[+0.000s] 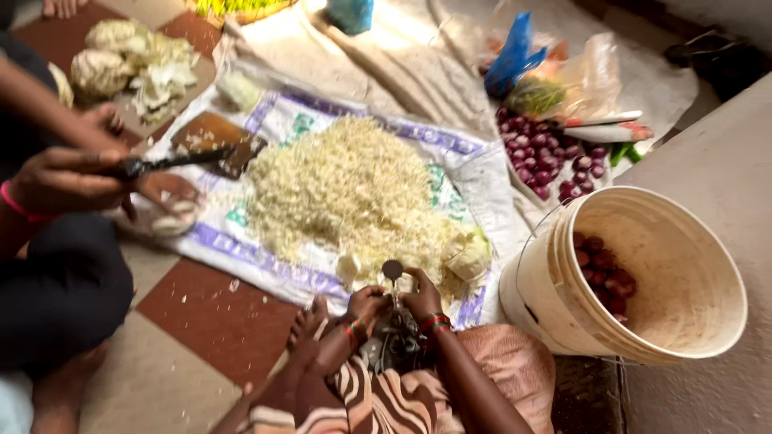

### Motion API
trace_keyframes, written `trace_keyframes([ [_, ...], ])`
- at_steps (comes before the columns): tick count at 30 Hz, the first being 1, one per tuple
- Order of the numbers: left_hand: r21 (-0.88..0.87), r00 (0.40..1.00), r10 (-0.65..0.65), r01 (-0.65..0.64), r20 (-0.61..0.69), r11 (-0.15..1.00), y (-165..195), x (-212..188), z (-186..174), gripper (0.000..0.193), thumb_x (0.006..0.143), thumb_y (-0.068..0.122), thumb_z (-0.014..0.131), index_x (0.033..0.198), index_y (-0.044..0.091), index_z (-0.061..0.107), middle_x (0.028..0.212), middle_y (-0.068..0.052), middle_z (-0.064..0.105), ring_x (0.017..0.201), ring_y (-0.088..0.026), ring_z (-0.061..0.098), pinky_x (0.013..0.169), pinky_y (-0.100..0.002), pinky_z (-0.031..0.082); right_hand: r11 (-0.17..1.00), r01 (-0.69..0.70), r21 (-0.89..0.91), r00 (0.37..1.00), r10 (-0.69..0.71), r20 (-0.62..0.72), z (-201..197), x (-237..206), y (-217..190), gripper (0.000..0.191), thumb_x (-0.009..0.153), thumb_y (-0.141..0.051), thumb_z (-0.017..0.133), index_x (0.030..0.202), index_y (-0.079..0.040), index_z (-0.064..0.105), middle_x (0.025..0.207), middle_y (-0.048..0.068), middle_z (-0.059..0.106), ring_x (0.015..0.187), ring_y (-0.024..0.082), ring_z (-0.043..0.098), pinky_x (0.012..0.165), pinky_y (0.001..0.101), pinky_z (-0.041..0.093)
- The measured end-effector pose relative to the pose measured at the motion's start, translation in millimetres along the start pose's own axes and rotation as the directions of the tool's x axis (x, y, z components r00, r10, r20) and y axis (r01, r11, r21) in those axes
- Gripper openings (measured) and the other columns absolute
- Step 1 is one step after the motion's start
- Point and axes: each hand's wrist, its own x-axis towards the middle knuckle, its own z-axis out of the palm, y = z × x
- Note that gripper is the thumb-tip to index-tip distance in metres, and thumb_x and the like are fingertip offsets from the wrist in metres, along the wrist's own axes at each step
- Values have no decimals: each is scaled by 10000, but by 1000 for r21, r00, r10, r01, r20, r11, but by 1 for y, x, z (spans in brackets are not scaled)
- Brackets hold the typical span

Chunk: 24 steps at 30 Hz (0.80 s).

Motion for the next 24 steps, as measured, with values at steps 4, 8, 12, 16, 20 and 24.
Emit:
trace_keyframes([
  [4, -184, 993, -103, 111, 55, 977, 1, -2, -1, 261, 901, 63, 696, 1141, -8, 622, 994, -95, 688, 881, -236, 700, 736, -331, 624, 741, -105, 664, 990, 12, 143, -6, -4, 5, 663, 744, 160, 691, 1353, -83, 589, 1018, 136, 650, 839, 225, 717, 681, 354, 616],
  [8, 74, 989, 0, -11, 148, 997, 0, -4, 0, 275, 901, 81, 777, 1112, 10, 616, 1030, -67, 721, 930, -158, 719, 758, -268, 606, 698, -122, 706, 985, -4, 173, -5, -8, 8, 586, 815, 94, 720, 1359, -55, 564, 1042, 127, 652, 835, 209, 692, 693, 338, 609],
  [12, 101, 981, 182, -189, 69, 977, -3, -2, 1, 240, 862, 65, 792, 1069, -10, 696, 985, -67, 711, 836, -158, 720, 733, -264, 634, 776, -60, 628, 994, -9, 106, 2, -8, 5, 546, 831, 101, 728, 1338, -41, 582, 1037, 110, 656, 825, 188, 682, 646, 329, 569],
  [16, 23, 993, 98, -100, 65, 995, -6, 0, 2, 217, 861, 30, 796, 1048, -12, 694, 976, -91, 717, 810, -168, 710, 708, -274, 627, 774, -110, 624, 993, 61, 99, 7, -3, 0, 612, 789, 159, 677, 1360, -47, 605, 945, 107, 554, 800, 195, 692, 573, 323, 539],
  [20, -98, 998, -21, 27, 66, 995, -6, 1, 2, 209, 880, -1, 762, 1069, 6, 672, 1023, -68, 711, 848, -167, 719, 733, -283, 636, 810, -196, 552, 980, 138, 146, 9, 2, -7, 572, 811, 126, 627, 1351, -62, 593, 935, 158, 652, 761, 237, 694, 540, 342, 562],
  [24, -117, 994, -65, 74, 83, 990, -3, -1, 3, 211, 885, -56, 703, 1088, -3, 680, 1041, -120, 727, 877, -203, 735, 763, -313, 649, 941, -142, 307, 990, 126, 69, 4, 0, -10, 527, 861, 61, 735, 1357, -62, 606, 937, 135, 619, 756, 242, 675, 558, 352, 553],
])
